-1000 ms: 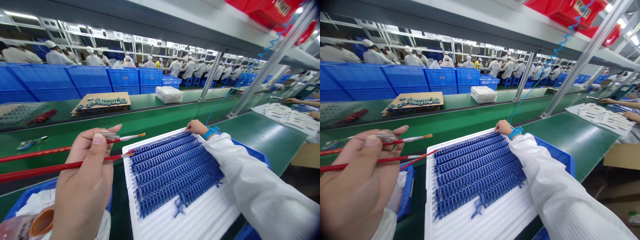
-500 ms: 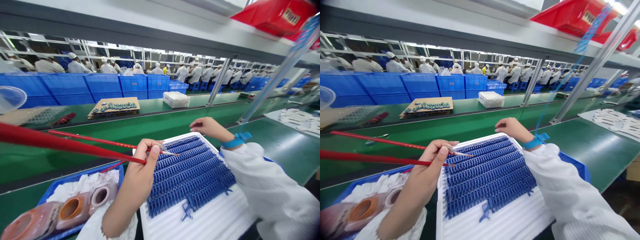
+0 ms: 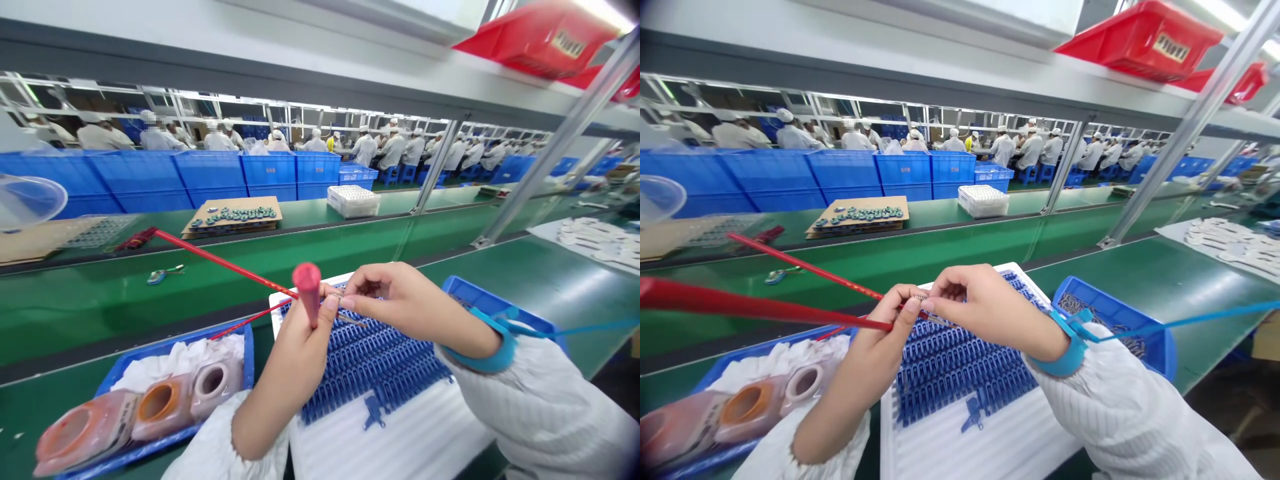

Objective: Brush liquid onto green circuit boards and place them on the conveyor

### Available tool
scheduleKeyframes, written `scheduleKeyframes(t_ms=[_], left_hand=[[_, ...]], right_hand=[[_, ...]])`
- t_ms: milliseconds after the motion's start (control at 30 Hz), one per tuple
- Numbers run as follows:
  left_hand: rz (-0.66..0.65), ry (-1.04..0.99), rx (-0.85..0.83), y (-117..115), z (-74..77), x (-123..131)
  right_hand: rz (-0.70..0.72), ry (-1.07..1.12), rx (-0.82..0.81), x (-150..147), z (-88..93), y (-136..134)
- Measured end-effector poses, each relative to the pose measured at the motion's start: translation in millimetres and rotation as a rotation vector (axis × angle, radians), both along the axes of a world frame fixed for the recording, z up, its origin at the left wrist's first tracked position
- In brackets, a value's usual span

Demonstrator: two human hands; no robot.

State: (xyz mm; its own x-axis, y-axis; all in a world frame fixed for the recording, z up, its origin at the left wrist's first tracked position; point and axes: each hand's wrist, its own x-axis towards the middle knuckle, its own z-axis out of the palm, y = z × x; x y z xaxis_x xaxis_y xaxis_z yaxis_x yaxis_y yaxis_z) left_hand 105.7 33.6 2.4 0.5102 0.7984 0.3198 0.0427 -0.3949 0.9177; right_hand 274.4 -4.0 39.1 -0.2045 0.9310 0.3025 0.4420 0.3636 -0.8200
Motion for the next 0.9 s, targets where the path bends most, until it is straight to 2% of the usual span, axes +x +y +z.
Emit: scheduleKeyframes(t_ms=[133,233,333,433,500,600,667,767,900], left_hand=[[0.092,0.001,0.021,-1.6,1.7,-1.7],[0.134,0.035,0.058,-3.4,3.4,-3.1],[0.135,0.07,0.051,-4.4,3.5,-2.5],[0.107,0.057,-0.014,-3.8,3.2,-1.7],[0.105,-0.004,-0.064,-2.2,4.2,-3.4],[0.18,-0.152,-0.115,2.4,7.9,-10.5],[0.258,-0.25,-0.124,6.0,11.1,-16.7],[0.307,-0.372,-0.154,7.9,17.5,-23.9],[0.409,-0.345,-0.2,2.1,28.6,-26.0]], right_hand=[[-0.048,0.026,0.039,-7.9,-1.7,-1.6],[-0.039,0.044,-0.009,-9.1,-4.3,0.5],[-0.046,0.095,-0.017,-5.7,-4.8,3.1],[-0.081,0.155,0.043,1.9,1.8,4.3],[-0.15,0.145,0.091,12.7,7.6,7.7],[-0.409,-0.065,0.057,44.9,7.0,23.0],[-0.549,-0.2,-0.055,76.8,-3.6,38.3],[-0.685,-0.414,-0.236,126.6,-32.0,60.1],[-0.722,-0.69,-0.352,168.2,-71.7,77.3]])
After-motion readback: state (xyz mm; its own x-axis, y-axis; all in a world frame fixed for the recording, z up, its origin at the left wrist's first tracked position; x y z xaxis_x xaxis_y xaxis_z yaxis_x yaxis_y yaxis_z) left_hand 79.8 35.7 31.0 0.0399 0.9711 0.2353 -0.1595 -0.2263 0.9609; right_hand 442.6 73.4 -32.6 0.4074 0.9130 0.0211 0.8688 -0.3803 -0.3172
